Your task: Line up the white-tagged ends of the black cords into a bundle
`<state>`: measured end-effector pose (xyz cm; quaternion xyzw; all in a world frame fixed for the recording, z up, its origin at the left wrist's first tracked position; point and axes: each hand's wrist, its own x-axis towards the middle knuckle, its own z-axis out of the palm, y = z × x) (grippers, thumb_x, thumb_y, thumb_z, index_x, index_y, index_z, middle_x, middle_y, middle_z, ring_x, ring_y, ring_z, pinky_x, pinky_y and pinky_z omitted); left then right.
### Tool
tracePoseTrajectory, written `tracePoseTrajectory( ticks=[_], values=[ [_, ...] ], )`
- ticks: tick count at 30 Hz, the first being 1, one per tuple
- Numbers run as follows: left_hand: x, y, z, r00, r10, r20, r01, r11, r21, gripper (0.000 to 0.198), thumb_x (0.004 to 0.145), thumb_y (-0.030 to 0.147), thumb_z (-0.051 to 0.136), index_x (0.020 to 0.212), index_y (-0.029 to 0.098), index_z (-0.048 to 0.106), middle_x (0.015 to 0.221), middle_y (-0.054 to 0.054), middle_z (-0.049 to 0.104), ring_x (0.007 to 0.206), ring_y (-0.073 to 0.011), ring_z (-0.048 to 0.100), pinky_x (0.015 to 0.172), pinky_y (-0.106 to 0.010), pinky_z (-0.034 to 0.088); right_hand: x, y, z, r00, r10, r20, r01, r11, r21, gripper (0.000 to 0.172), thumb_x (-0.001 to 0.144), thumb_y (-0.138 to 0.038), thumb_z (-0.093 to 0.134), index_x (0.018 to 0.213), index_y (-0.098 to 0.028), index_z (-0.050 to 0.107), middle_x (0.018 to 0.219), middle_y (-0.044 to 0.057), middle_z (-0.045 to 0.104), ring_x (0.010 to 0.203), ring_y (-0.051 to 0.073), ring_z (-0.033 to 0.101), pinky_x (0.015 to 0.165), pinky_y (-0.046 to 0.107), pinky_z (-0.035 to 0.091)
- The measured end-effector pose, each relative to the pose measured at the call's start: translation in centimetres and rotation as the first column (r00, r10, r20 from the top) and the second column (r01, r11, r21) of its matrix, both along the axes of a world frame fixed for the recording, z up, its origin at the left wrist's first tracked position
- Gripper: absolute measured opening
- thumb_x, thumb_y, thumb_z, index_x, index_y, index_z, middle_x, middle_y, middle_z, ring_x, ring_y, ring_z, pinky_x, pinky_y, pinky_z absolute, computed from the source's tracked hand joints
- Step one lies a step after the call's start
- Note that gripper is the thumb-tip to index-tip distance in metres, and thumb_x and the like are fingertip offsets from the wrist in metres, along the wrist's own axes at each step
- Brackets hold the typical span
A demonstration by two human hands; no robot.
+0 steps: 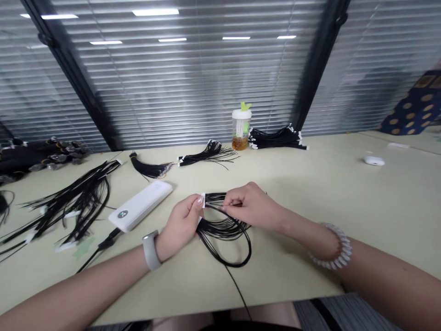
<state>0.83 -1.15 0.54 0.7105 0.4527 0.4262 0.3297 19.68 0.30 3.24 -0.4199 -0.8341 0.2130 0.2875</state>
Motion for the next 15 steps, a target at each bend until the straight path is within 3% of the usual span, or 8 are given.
tracePoseTrajectory(
  ticks=[11,15],
  values=[
    [-0.03,0.01,-0.09,0.999,-0.028,-0.021,0.027,0.999,-0.028,0.036,0.087,0.044,0.036,0.061,0.019,0.039,0.052,0.005,0.039,0.050,-0.0106,0.037,0.048,-0.022,0.032,-0.15,-0.48,0.36,0.998,0.006,0.066,-0.004,1.000,-0.022,0.013,0.069,-0.013,0.055,0.059,-0.016,0.063,0.044,-0.007,0.040,0.044,0.004,0.029,0.046,0.019,0.023],
    [0.07,-0.11,0.08,0.999,-0.034,-0.037,0.032,0.998,-0.062,0.037,0.087,0.045,0.035,0.061,0.019,0.038,0.051,0.005,0.038,0.047,-0.0105,0.037,0.047,-0.022,0.032,-0.04,-0.37,0.37,0.999,-0.009,0.053,0.011,0.999,-0.049,0.014,0.073,-0.019,0.056,0.063,-0.017,0.066,0.044,-0.007,0.040,0.044,0.005,0.028,0.044,0.019,0.022]
  ],
)
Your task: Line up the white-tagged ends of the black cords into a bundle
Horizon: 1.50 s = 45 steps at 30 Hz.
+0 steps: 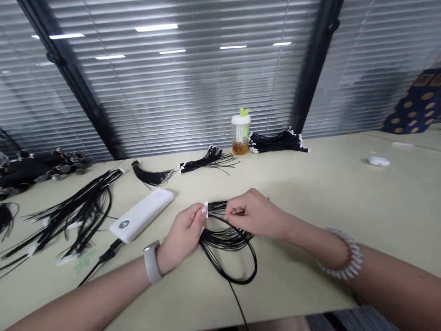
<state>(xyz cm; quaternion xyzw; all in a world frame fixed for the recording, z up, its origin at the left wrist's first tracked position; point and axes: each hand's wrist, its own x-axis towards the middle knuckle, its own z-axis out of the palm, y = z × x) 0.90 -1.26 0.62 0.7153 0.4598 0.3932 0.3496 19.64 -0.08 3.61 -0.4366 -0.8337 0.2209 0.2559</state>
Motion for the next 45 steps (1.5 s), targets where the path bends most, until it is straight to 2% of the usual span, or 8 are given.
tracePoseTrajectory(
  ticks=[5,12,20,23,31,38,45],
  values=[
    [0.0,-0.1,0.5,0.997,0.054,-0.047,-0.053,0.998,0.022,0.039,0.086,0.048,0.037,0.059,0.019,0.038,0.051,0.005,0.037,0.047,-0.0105,0.037,0.046,-0.022,0.032,0.0,0.2,-0.3,0.997,0.046,-0.064,-0.045,0.999,0.009,0.014,0.076,-0.022,0.057,0.072,-0.017,0.069,0.049,-0.005,0.050,0.045,0.005,0.035,0.045,0.019,0.024],
    [-0.1,-0.2,0.1,1.000,-0.001,-0.018,0.000,0.997,-0.072,0.040,0.086,0.051,0.035,0.061,0.020,0.038,0.045,0.007,0.036,0.038,-0.0096,0.038,0.039,-0.021,0.031,0.1,0.4,-0.4,0.994,0.059,-0.094,-0.063,0.997,-0.039,0.013,0.073,-0.016,0.057,0.069,-0.016,0.069,0.047,-0.006,0.048,0.044,0.004,0.034,0.043,0.017,0.024],
    [0.0,0.0,0.0,0.999,0.016,-0.038,-0.017,1.000,-0.014,0.039,0.087,0.047,0.036,0.060,0.019,0.039,0.046,0.006,0.037,0.040,-0.0088,0.039,0.040,-0.020,0.031,0.1,0.7,-0.9,0.993,0.044,-0.105,-0.047,0.999,-0.024,0.014,0.076,-0.023,0.058,0.068,-0.016,0.067,0.046,-0.006,0.044,0.045,0.005,0.031,0.044,0.018,0.023],
    [0.0,0.0,-0.1,0.999,0.018,-0.046,-0.019,0.999,-0.030,0.038,0.087,0.048,0.036,0.062,0.019,0.039,0.046,0.007,0.036,0.038,-0.0083,0.038,0.038,-0.019,0.030,0.0,0.6,-1.0,0.989,0.037,-0.142,-0.038,0.999,-0.004,0.017,0.078,-0.028,0.059,0.069,-0.016,0.066,0.046,-0.007,0.043,0.045,0.005,0.032,0.044,0.019,0.023],
    [-0.1,-0.3,-0.1,0.999,0.019,-0.034,-0.021,0.999,-0.041,0.037,0.086,0.046,0.037,0.061,0.019,0.038,0.046,0.007,0.036,0.036,-0.0084,0.040,0.037,-0.019,0.031,-0.5,0.6,-2.2,0.978,0.059,-0.200,-0.051,0.998,0.047,0.020,0.084,-0.028,0.054,0.074,-0.015,0.066,0.063,-0.001,0.061,0.055,0.007,0.047,0.053,0.020,0.033],
    [0.0,-0.3,-0.1,1.000,-0.013,-0.024,0.011,0.997,-0.080,0.035,0.085,0.046,0.039,0.063,0.019,0.040,0.046,0.007,0.038,0.037,-0.0089,0.040,0.038,-0.020,0.031,-0.6,0.5,-2.7,0.972,0.063,-0.228,-0.048,0.996,0.070,0.020,0.084,-0.027,0.054,0.071,-0.016,0.063,0.062,-0.002,0.058,0.056,0.007,0.047,0.054,0.019,0.034],
    [0.1,-0.2,0.0,1.000,0.005,-0.025,-0.006,0.998,-0.056,0.034,0.084,0.043,0.042,0.060,0.019,0.041,0.044,0.006,0.038,0.041,-0.0093,0.038,0.041,-0.020,0.030,-0.9,0.4,-3.0,0.978,0.018,-0.209,-0.022,1.000,-0.016,0.016,0.084,-0.023,0.049,0.073,-0.016,0.058,0.058,-0.004,0.052,0.053,0.007,0.043,0.052,0.019,0.032]
  ],
)
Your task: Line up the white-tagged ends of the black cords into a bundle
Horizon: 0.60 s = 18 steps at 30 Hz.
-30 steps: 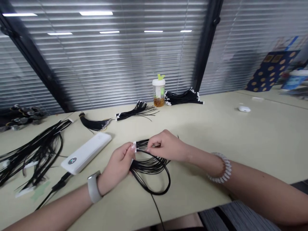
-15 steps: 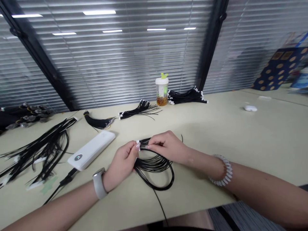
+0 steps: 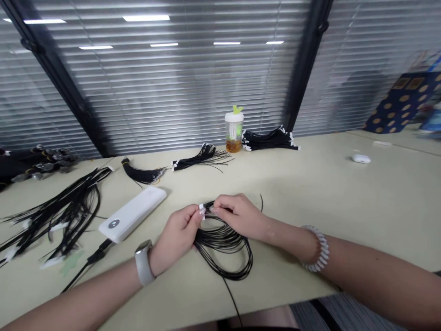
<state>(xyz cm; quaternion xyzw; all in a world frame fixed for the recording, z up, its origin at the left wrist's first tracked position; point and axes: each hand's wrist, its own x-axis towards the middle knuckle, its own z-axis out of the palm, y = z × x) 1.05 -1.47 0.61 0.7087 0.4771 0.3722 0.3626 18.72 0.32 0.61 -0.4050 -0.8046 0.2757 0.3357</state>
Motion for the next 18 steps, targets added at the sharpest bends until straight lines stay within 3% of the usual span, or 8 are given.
tracePoseTrajectory(
  ticks=[4,11,18],
  values=[
    [-0.01,0.02,-0.12,1.000,-0.010,0.009,0.010,1.000,-0.018,0.035,0.084,0.046,0.041,0.062,0.019,0.041,0.044,0.007,0.038,0.038,-0.0092,0.038,0.038,-0.020,0.031,-0.31,-0.29,0.11,0.999,0.030,-0.010,-0.030,0.999,-0.020,0.015,0.083,-0.021,0.049,0.071,-0.017,0.057,0.058,-0.004,0.053,0.053,0.007,0.044,0.052,0.019,0.033],
    [-0.02,0.03,-0.21,1.000,-0.004,0.024,0.006,0.998,-0.062,0.036,0.082,0.050,0.042,0.065,0.018,0.044,0.045,0.008,0.035,0.031,-0.0082,0.036,0.029,-0.019,0.029,-0.50,-0.21,-0.31,0.984,0.047,-0.169,-0.085,0.970,-0.227,0.012,0.084,-0.023,0.049,0.074,-0.017,0.055,0.056,-0.004,0.052,0.052,0.008,0.050,0.051,0.019,0.038],
    [-0.04,0.02,-0.28,0.997,-0.053,0.047,0.057,0.996,-0.076,0.037,0.082,0.049,0.043,0.062,0.019,0.041,0.047,0.007,0.037,0.032,-0.0077,0.037,0.028,-0.019,0.031,-0.66,-0.27,-0.65,0.976,0.035,-0.213,-0.091,0.963,-0.255,0.014,0.083,-0.022,0.048,0.072,-0.017,0.053,0.054,-0.005,0.049,0.048,0.007,0.046,0.047,0.018,0.037]
  ],
)
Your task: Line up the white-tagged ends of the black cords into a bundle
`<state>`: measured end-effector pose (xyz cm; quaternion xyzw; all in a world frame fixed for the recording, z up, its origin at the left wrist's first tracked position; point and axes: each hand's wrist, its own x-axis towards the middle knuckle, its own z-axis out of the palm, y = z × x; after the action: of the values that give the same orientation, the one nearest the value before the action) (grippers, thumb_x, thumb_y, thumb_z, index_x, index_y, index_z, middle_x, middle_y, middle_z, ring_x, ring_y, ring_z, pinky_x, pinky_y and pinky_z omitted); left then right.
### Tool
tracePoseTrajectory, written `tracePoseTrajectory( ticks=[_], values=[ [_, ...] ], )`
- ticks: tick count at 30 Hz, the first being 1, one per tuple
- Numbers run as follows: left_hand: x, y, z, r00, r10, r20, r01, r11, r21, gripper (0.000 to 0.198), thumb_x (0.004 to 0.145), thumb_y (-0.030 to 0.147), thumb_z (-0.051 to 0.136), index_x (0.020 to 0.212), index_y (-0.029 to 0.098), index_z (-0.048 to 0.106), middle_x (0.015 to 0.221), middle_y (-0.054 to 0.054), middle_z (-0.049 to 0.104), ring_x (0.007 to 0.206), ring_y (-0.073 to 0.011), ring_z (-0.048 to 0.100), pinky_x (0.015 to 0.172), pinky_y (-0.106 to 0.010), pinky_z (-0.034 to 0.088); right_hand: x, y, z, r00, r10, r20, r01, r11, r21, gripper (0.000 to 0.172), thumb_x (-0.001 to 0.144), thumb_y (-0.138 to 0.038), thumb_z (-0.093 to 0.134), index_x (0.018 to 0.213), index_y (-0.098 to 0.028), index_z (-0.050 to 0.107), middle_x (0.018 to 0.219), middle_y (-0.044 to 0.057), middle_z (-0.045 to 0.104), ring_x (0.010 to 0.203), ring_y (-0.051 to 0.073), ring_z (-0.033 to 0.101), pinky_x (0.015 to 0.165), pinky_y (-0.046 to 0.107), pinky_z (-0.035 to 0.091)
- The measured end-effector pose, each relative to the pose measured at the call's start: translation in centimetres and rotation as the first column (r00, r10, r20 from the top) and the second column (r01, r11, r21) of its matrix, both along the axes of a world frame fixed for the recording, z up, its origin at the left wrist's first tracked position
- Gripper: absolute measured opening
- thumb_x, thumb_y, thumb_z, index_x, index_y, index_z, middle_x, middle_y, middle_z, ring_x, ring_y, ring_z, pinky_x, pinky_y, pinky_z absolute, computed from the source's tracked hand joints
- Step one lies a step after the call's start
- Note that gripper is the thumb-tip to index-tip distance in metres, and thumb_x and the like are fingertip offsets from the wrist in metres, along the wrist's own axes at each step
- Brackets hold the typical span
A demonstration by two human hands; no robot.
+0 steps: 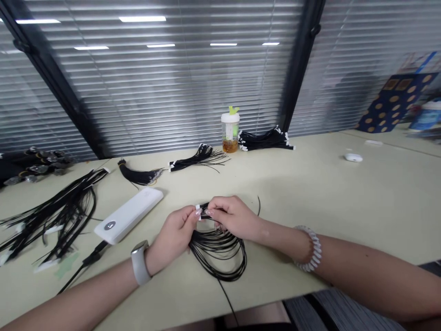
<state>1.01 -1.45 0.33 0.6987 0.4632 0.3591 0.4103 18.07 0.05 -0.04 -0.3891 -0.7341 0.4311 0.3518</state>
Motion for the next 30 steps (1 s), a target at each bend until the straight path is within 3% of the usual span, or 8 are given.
tracePoseTrajectory(
  ticks=[4,11,16,20,24,27,30],
  values=[
    [0.1,-0.1,0.0,1.000,-0.026,-0.005,0.026,1.000,-0.011,0.037,0.083,0.048,0.042,0.060,0.019,0.040,0.046,0.007,0.038,0.033,-0.0071,0.037,0.030,-0.018,0.031,0.1,-0.1,0.3,1.000,-0.002,0.002,0.002,0.999,-0.042,0.015,0.084,-0.025,0.047,0.073,-0.017,0.053,0.055,-0.004,0.051,0.046,0.008,0.049,0.045,0.018,0.039],
    [0.2,-0.1,0.2,0.999,0.025,0.035,-0.024,0.999,-0.023,0.039,0.084,0.051,0.040,0.065,0.018,0.043,0.045,0.008,0.038,0.032,-0.0076,0.039,0.030,-0.018,0.031,0.1,-0.2,0.7,0.988,-0.038,0.151,0.013,0.986,0.168,0.017,0.086,-0.022,0.046,0.073,-0.017,0.057,0.063,-0.002,0.061,0.054,0.008,0.053,0.051,0.018,0.040],
    [0.3,0.0,0.0,0.997,0.057,0.044,-0.056,0.998,-0.029,0.038,0.083,0.052,0.041,0.065,0.019,0.041,0.045,0.008,0.037,0.032,-0.0076,0.038,0.030,-0.018,0.031,1.3,1.2,1.5,0.989,-0.011,0.147,0.000,0.997,0.081,0.014,0.081,-0.027,0.054,0.074,-0.017,0.062,0.065,-0.002,0.062,0.056,0.008,0.053,0.053,0.019,0.039],
    [0.1,0.2,-0.2,0.992,0.105,0.069,-0.103,0.994,-0.023,0.040,0.084,0.054,0.038,0.065,0.019,0.039,0.043,0.008,0.035,0.030,-0.0075,0.037,0.030,-0.018,0.031,3.1,2.9,2.3,0.940,-0.032,0.341,-0.021,0.988,0.152,0.012,0.071,-0.026,0.065,0.067,-0.016,0.059,0.060,-0.003,0.054,0.056,0.009,0.048,0.053,0.021,0.036],
    [0.0,0.4,-0.1,0.991,0.103,0.082,-0.100,0.994,-0.043,0.041,0.083,0.056,0.038,0.066,0.019,0.040,0.042,0.008,0.036,0.030,-0.0083,0.038,0.031,-0.019,0.032,3.3,2.7,2.4,0.801,-0.290,0.524,0.023,0.890,0.456,0.024,0.068,-0.028,0.069,0.082,-0.018,0.053,0.077,-0.001,0.056,0.067,0.013,0.051,0.057,0.024,0.036],
    [0.1,0.6,0.0,0.987,0.140,0.079,-0.135,0.989,-0.060,0.041,0.083,0.056,0.038,0.066,0.019,0.042,0.041,0.008,0.036,0.030,-0.0084,0.037,0.031,-0.019,0.030,3.1,2.3,2.5,0.675,-0.427,0.601,-0.072,0.773,0.631,0.022,0.078,-0.031,0.061,0.093,-0.017,0.052,0.095,0.005,0.057,0.082,0.019,0.054,0.064,0.029,0.039],
    [0.4,0.7,0.3,0.983,0.172,0.069,-0.164,0.981,-0.103,0.039,0.083,0.054,0.039,0.070,0.018,0.046,0.042,0.008,0.036,0.030,-0.0083,0.037,0.031,-0.019,0.029,3.4,2.8,2.6,0.609,-0.511,0.607,-0.140,0.683,0.716,0.022,0.083,-0.032,0.054,0.100,-0.016,0.053,0.104,0.009,0.057,0.090,0.022,0.054,0.068,0.031,0.041]
  ],
)
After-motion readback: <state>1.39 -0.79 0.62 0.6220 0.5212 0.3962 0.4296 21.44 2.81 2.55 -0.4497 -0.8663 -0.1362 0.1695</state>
